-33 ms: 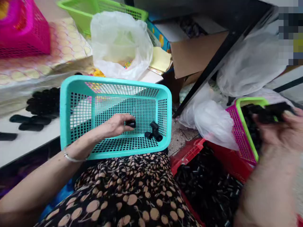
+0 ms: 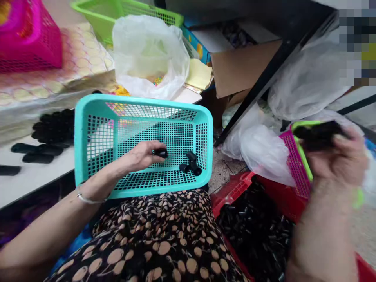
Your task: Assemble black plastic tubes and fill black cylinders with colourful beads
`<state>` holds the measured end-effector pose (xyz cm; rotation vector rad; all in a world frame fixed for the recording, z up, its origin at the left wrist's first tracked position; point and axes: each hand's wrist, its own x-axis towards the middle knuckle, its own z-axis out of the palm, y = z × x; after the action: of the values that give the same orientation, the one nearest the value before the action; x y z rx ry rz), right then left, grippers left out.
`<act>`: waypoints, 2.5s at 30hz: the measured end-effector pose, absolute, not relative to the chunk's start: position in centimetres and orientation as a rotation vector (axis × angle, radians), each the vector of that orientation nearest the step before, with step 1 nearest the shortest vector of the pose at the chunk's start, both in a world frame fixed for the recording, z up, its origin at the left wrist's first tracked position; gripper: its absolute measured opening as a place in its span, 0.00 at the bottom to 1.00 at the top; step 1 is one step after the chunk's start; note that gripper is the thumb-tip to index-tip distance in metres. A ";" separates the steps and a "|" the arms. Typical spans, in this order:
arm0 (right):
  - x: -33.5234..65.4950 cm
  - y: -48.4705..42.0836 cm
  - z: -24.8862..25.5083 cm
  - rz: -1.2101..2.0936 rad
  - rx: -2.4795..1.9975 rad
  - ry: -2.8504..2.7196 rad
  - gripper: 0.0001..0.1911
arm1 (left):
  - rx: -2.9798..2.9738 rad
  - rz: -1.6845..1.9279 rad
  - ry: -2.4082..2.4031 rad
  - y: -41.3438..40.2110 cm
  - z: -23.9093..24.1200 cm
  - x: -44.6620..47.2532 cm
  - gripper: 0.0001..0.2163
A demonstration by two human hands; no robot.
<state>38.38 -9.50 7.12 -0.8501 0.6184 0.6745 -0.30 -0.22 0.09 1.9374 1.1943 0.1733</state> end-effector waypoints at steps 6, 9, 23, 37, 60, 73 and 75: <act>25.0 -4.9 1.2 1.124 -1.187 -1.275 0.16 | 1.460 0.484 1.309 -2.6 1.6 -2.0 0.12; 18.7 -3.6 -1.4 0.904 -1.171 -1.824 0.18 | 1.207 0.650 1.256 -4.1 2.4 -2.8 0.14; 18.0 -1.5 -5.1 0.959 -1.223 -1.570 0.10 | 1.007 0.702 1.112 -5.4 1.3 -4.2 0.15; 18.1 -7.5 -2.2 0.553 -1.682 -2.948 0.09 | 0.970 0.726 1.092 -5.5 1.4 -4.4 0.15; 18.1 -8.2 -1.7 1.913 -0.871 -0.799 0.16 | 0.581 0.888 0.954 -5.5 3.2 -3.1 0.18; 14.9 -8.9 -0.7 1.620 -0.969 -0.770 0.14 | 0.283 0.831 0.889 -5.5 1.5 -1.9 0.07; 14.7 -9.0 -0.7 1.541 -1.009 -0.793 0.14 | 0.273 0.828 0.899 -5.5 1.5 -1.8 0.07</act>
<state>14.72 -9.04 -0.73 -1.0088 -0.7929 1.5412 -1.83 -5.52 1.46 0.2727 0.8991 0.8284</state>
